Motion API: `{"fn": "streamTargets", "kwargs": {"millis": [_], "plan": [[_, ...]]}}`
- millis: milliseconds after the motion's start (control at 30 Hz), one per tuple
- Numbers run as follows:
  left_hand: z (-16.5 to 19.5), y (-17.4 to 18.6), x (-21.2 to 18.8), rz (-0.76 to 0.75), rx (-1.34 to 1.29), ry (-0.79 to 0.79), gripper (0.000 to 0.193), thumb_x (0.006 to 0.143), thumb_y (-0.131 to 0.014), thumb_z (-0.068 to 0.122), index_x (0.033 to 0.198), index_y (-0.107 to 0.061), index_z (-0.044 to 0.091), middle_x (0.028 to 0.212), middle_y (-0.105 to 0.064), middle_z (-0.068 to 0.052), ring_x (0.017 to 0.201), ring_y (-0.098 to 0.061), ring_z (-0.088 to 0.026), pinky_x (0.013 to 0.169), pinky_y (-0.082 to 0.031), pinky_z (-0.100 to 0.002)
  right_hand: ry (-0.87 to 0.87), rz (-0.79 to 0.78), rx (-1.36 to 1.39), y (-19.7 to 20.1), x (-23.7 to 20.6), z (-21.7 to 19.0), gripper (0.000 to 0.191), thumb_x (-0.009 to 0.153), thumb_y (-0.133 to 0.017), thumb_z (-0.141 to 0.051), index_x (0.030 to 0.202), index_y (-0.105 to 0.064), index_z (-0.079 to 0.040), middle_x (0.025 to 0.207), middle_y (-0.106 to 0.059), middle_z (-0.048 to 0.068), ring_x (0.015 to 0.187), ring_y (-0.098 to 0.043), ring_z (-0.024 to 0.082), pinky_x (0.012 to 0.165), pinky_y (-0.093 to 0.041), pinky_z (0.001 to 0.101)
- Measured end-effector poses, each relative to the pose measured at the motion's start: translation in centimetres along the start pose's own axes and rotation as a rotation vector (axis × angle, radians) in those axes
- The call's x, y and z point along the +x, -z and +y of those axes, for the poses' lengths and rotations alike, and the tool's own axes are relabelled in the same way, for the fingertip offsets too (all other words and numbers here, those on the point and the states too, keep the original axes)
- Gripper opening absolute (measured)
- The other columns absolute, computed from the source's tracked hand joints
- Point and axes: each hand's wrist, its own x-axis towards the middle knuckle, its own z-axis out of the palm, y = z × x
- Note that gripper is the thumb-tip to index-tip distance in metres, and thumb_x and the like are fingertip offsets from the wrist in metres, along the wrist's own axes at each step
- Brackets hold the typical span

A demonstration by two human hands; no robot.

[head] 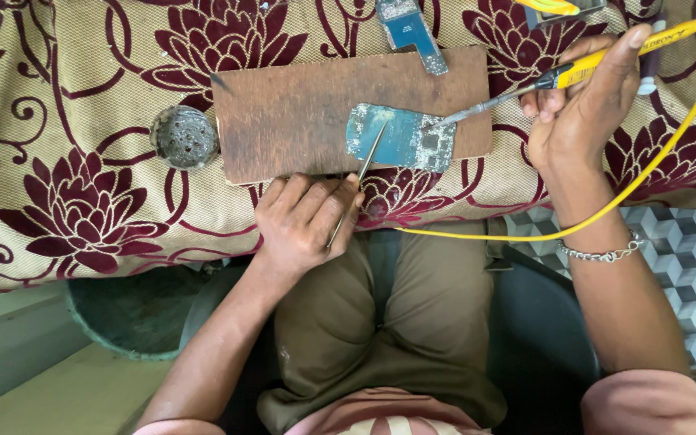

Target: The person uses a soldering iron and tweezers to work on a small circuit board placed on a wooden block on their lap. They apply heat to specific points on the board while holding it steady with the tweezers.

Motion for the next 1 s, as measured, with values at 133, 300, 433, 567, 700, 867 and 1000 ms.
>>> {"fn": "streamTargets", "kwargs": {"millis": [133,300,433,567,700,867,1000], "plan": [[0.01,0.03,-0.02,-0.008,0.008,-0.004,0.017,0.089,-0.083,0.014,0.103,-0.075,0.007,0.085,-0.067,0.000,0.072,-0.056,-0.017,0.065,-0.040,-0.034,-0.003,0.007,0.000,0.00,0.05,-0.05,0.058,0.115,-0.050,-0.056,0.096,-0.045,-0.001,0.064,-0.039,0.010,0.050,-0.042,0.019,0.049,-0.041,0.0352],[-0.13,0.04,-0.14,-0.010,0.003,-0.009,0.018,0.089,-0.082,0.014,0.104,-0.074,0.007,0.087,-0.068,0.000,0.073,-0.056,-0.017,0.066,-0.040,-0.035,-0.009,-0.002,-0.009,0.10,-0.06,-0.20,0.059,0.113,-0.049,-0.058,0.097,-0.046,-0.002,0.064,-0.041,0.010,0.050,-0.044,0.019,0.049,-0.042,0.0349],[-0.12,0.03,-0.19,-0.013,0.004,-0.005,0.019,0.089,-0.082,0.014,0.105,-0.075,0.007,0.087,-0.068,-0.001,0.073,-0.056,-0.018,0.066,-0.040,-0.035,-0.027,0.033,-0.001,0.15,-0.01,-0.06,0.058,0.112,-0.048,-0.057,0.097,-0.046,-0.001,0.067,-0.042,0.009,0.052,-0.045,0.020,0.050,-0.043,0.0358],[-0.12,0.01,-0.21,-0.011,0.004,-0.004,0.019,0.089,-0.082,0.014,0.105,-0.074,0.007,0.088,-0.069,-0.001,0.073,-0.057,-0.018,0.066,-0.041,-0.034,-0.009,0.001,-0.006,0.15,0.00,0.07,0.059,0.113,-0.049,-0.057,0.097,-0.046,-0.001,0.067,-0.042,0.010,0.051,-0.045,0.020,0.050,-0.042,0.0354],[-0.18,-0.05,-0.23,-0.010,0.006,-0.012,0.019,0.089,-0.083,0.014,0.105,-0.074,0.007,0.088,-0.068,0.000,0.074,-0.057,-0.018,0.067,-0.041,-0.035,0.000,-0.008,0.001,0.07,0.01,0.11,0.057,0.115,-0.050,-0.055,0.097,-0.045,-0.001,0.066,-0.042,0.010,0.051,-0.044,0.020,0.050,-0.042,0.0351],[-0.19,-0.04,-0.23,-0.011,0.007,-0.009,0.019,0.089,-0.083,0.014,0.105,-0.075,0.007,0.087,-0.068,0.000,0.073,-0.057,-0.018,0.066,-0.041,-0.034,-0.012,-0.004,-0.012,0.01,0.03,0.06,0.058,0.115,-0.050,-0.056,0.097,-0.045,-0.001,0.066,-0.042,0.010,0.051,-0.044,0.020,0.050,-0.042,0.0347],[-0.10,-0.02,-0.20,-0.006,0.012,-0.004,0.019,0.089,-0.083,0.014,0.105,-0.075,0.007,0.088,-0.068,-0.001,0.074,-0.057,-0.018,0.067,-0.041,-0.034,0.001,-0.026,-0.034,0.04,0.01,0.03,0.058,0.115,-0.050,-0.056,0.098,-0.045,-0.001,0.064,-0.040,0.010,0.050,-0.043,0.019,0.049,-0.041,0.0340]]}}
